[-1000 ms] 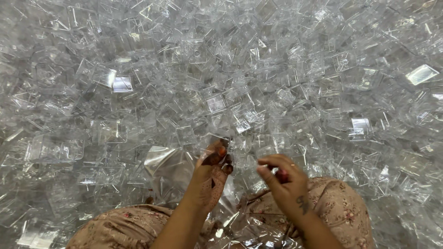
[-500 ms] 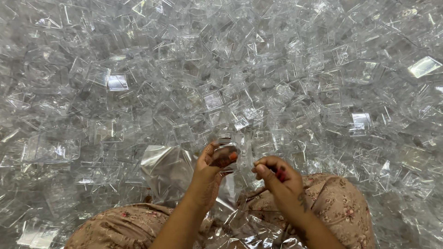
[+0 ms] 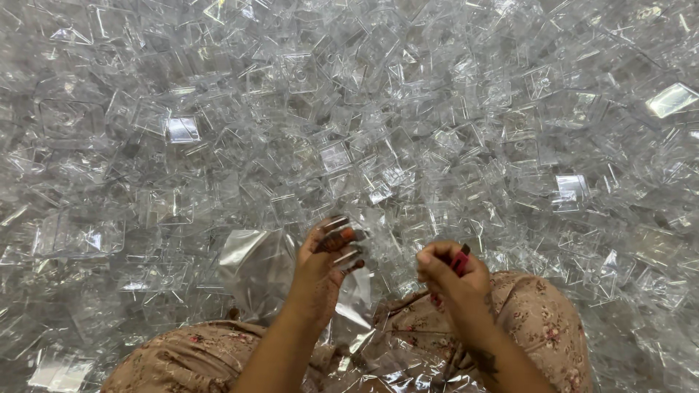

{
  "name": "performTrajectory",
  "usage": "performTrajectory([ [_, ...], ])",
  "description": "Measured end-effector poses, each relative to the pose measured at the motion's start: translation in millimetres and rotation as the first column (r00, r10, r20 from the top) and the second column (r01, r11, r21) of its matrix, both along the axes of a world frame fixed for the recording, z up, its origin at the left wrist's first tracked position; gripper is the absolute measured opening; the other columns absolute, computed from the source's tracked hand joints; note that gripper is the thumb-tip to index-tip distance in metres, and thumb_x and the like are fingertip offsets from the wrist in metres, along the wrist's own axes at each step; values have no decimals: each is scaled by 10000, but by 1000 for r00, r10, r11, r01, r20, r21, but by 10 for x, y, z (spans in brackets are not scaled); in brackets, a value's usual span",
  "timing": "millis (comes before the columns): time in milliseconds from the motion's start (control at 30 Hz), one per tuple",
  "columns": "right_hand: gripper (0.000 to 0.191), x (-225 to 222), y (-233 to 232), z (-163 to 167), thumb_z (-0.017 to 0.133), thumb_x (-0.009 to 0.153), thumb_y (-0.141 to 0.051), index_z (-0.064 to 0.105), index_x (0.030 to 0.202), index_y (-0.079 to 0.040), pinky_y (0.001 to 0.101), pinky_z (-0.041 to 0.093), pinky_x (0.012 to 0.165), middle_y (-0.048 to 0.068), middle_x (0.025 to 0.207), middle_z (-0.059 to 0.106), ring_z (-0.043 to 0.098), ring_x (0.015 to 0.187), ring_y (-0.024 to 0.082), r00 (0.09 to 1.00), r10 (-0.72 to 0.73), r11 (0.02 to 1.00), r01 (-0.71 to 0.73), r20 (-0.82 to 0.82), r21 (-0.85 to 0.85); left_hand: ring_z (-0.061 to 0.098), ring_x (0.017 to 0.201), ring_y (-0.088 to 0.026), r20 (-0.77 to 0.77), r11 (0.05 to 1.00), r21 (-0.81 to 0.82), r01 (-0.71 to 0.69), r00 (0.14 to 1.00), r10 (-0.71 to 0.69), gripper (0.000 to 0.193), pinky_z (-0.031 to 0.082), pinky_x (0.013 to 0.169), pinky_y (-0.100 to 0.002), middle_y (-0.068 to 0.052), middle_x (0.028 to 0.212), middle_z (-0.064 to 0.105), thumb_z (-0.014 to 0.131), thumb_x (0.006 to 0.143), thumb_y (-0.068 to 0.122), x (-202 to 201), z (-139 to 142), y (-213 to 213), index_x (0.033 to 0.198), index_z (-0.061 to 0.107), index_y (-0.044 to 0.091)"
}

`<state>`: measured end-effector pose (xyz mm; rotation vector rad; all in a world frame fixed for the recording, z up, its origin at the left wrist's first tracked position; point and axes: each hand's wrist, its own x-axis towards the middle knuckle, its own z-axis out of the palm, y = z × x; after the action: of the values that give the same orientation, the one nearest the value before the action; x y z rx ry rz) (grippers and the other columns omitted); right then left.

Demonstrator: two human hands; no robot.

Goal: The person sits on the floor among a large pile of clear plastic boxes and repeatedly picks up box bases and lids, snapping them together one at a time. They use a small pink utility knife to trim or separate parts of a box, then continue assembling and stacking the finished boxes.

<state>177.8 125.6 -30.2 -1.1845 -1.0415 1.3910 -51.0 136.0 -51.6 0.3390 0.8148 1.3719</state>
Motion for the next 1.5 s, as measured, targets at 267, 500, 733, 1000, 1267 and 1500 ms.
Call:
performTrajectory([
  [267, 471, -167, -129, 168, 821, 798, -202, 691, 1242, -110, 240, 482, 447, 69, 927, 692, 514, 571, 95, 854, 6, 957, -155, 521, 245, 690, 979, -199, -164, 998, 27, 64, 985, -59, 561, 575, 853, -354, -91, 1052, 701, 822, 747, 124, 130, 46, -31, 1254, 597, 43],
  [500, 215, -134, -103, 129, 713, 928, -246, 746, 1063, -82, 224, 539, 596, 24, 979, 756, 663, 697, 71, 774, -131, 842, -244, 620, 482, 741, 1022, -198, -144, 989, 120, 86, 987, -68, 562, 597, 952, -355, -112, 1084, 733, 748, 701, -31, 121, 55, -24, 1235, 605, 63],
  [733, 270, -63, -62, 4, 653, 966, -318, 750, 955, -66, 245, 511, 604, 12, 759, 696, 617, 668, 85, 843, 6, 976, -122, 538, 181, 723, 968, -160, -403, 996, 78, 43, 915, -8, 603, 607, 894, -317, -82, 1034, 739, 898, 676, 130, 176, 219, -79, 1209, 631, 39],
  [1000, 278, 123, 115, -300, 677, 947, -316, 685, 933, -38, 277, 348, 474, 16, 674, 578, 466, 551, 109, 986, 142, 965, -117, 92, -235, 743, 944, -174, -578, 984, 176, 26, 812, 82, 651, 622, 853, -306, -82, 1028, 751, 934, 657, 204, 233, 388, -180, 1204, 623, 37],
  [1267, 222, -42, -287, -44, 683, 988, -231, 743, 943, -22, 263, 499, 575, 47, 763, 696, 615, 663, 114, 845, 354, 884, -443, 400, 152, 720, 1009, -146, -578, 949, 40, -312, 767, 277, 679, 590, 874, -312, -47, 1118, 723, 907, 624, 269, -1, 481, 0, 1199, 587, 103],
  [1500, 348, 290, 323, 542, 651, 973, -203, 563, 1307, -162, 227, 363, 453, 8, 1094, 666, 489, 667, 46, 841, -511, 858, 487, 176, 163, 669, 1000, -165, -514, 951, 300, -74, 827, 227, 765, 591, 821, -296, -48, 1121, 689, 934, 638, 141, 68, 297, -42, 1287, 537, 73],
])
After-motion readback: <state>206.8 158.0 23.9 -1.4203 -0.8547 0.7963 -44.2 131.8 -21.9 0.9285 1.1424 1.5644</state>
